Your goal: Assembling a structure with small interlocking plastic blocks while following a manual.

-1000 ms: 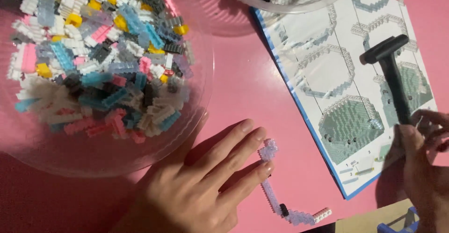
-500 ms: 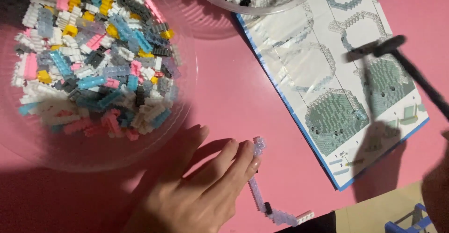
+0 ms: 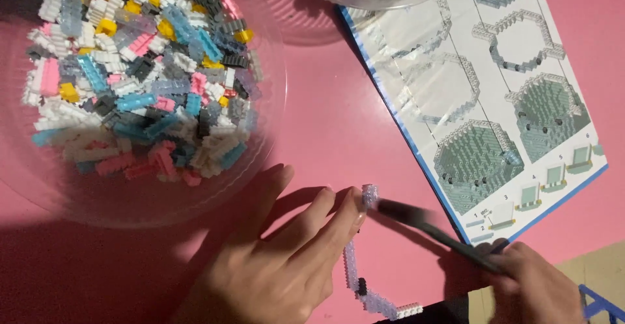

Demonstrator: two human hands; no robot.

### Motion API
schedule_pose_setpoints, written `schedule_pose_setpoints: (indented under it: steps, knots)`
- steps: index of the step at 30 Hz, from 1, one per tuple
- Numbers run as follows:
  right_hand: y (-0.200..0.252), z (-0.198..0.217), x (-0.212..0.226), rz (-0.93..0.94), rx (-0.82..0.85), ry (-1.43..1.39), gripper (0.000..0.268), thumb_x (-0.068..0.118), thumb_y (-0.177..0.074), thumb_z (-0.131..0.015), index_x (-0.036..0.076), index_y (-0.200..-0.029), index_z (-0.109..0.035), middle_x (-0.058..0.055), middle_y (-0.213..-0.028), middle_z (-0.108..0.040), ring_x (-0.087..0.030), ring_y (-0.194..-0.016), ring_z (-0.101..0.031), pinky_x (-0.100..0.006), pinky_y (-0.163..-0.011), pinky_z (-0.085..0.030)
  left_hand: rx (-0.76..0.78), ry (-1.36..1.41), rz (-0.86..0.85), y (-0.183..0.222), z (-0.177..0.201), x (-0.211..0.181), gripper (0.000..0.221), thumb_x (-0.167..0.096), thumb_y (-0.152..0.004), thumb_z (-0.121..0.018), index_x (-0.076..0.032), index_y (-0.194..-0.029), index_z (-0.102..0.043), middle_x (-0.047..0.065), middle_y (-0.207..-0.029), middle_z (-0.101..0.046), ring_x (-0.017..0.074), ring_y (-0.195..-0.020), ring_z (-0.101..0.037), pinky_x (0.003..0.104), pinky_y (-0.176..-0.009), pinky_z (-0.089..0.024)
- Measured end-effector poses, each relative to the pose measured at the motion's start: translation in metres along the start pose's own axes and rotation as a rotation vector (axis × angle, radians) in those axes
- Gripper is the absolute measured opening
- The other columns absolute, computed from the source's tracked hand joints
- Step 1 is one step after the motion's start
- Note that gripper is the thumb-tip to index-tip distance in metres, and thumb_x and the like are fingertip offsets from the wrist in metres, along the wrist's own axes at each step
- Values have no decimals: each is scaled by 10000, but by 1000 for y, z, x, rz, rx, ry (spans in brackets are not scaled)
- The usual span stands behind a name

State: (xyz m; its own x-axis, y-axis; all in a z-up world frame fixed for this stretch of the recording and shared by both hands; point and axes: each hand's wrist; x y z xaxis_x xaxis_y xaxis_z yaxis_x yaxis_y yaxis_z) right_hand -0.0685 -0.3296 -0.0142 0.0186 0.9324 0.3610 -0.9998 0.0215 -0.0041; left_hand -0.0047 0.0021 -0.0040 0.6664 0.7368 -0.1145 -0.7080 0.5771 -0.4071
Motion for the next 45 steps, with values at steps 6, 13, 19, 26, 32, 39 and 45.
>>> schedule_pose_setpoints:
  steps: [6, 13, 19, 26, 32, 39, 45]
  knots:
    - [13, -2, -55, 37, 3, 113, 482, 291, -1158, -348, 134, -877, -707, -72, -828, -611, -246, -668, -560, -393, -657, -342, 8, 35, -17, 4, -1, -1, 399, -215, -1087, -589, -4, -1410, -689, 64, -1414, -708, 238, -1210, -679, 578, -1135, -488]
    - [-33, -12, -82, 302, 250, 14, 200, 129, -773, -490, 43, -651, -623, -94, -582, -487, -276, -518, -436, -442, -577, -357, 15, 33, 5, 4, -2, -2, 372, -171, -1058, -558, -21, -1351, -732, 44, -1375, -683, 226, -1201, -647, 580, -1132, -488]
    - [-9, -9, -36, 125, 74, 222, 320, 234, -1021, -475, 136, -878, -745, -93, -827, -608, -275, -745, -543, -415, -688, -413, 0, 16, 13, 5, -2, -2, 408, -148, -1040, -534, -14, -1372, -731, 31, -1376, -668, 208, -1193, -652, 568, -1131, -495]
    - [-3, -11, -31, 278, -154, 246, 297, -25, -1188, -589, -20, -914, -705, -201, -766, -497, -404, -687, -461, -495, -653, -347, -3, 2, -10, 2, 1, 2, 399, -161, -1077, -540, 3, -1388, -729, 40, -1380, -688, 220, -1186, -659, 573, -1147, -480]
    - [34, -2, -181, 119, 209, 350, 474, 352, -453, -799, 164, -886, -754, -21, -881, -676, -319, -963, -622, -411, -803, -480, 41, 32, -10, 4, 2, 2, 407, -217, -1094, -580, -24, -1423, -721, 65, -1434, -707, 239, -1231, -663, 599, -1184, -428]
    - [11, 10, -118, -182, 442, 371, 229, 292, -447, -932, 168, -611, -832, 48, -734, -697, -138, -951, -649, -301, -820, -539, 26, 40, -7, 3, 2, 1, 354, -265, -1122, -634, -40, -1367, -756, 65, -1408, -734, 240, -1220, -686, 592, -1182, -450]
    - [-3, 9, -49, 379, -13, 136, 358, 237, -942, -530, -1, -678, -577, -170, -713, -580, -363, -768, -548, -446, -723, -437, 16, 106, 3, 7, 0, -1, 388, -216, -1107, -569, -2, -1381, -741, 115, -1396, -726, 265, -1230, -683, 633, -1168, -445]
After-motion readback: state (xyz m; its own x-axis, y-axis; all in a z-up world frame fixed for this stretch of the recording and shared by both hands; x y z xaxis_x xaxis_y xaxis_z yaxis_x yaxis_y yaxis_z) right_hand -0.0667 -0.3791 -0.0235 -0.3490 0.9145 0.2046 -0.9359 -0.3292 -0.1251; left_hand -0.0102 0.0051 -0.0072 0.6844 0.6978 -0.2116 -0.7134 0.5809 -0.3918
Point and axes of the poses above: each hand's wrist, its own y-axis away from the middle knuckle, its own z-axis out of the back of the hand, x = y × z
